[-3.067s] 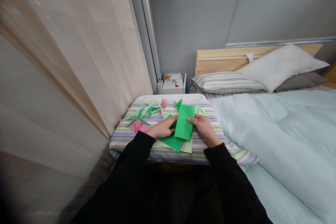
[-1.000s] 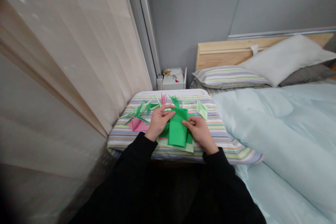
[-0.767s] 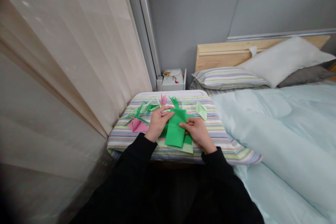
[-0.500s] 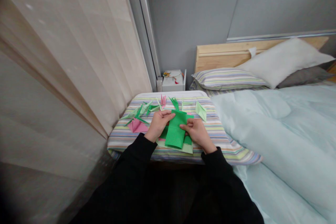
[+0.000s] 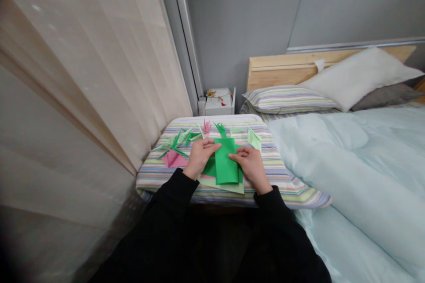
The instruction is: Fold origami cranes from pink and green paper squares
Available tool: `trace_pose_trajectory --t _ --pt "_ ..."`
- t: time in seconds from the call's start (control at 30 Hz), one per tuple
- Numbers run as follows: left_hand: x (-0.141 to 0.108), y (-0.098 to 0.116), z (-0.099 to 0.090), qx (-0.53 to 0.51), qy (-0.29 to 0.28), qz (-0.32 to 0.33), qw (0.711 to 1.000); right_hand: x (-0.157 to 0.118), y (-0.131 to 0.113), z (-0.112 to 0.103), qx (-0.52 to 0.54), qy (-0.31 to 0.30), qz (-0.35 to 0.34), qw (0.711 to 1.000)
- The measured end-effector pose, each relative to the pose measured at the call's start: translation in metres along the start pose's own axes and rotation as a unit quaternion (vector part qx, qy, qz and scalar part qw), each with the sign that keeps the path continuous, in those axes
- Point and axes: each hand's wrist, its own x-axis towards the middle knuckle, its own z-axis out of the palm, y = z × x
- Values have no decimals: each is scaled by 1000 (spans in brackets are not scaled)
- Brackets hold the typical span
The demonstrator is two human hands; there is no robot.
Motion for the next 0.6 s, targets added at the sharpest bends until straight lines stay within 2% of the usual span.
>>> trace_pose_trajectory --t 0.37,0.6 --pt "0 1 1 11 6 -8 1000 -1 2 0 -11 15 5 1000" --pt "-1 0 1 13 5 -2 1000 -2 -1 -2 2 -17 -8 1000"
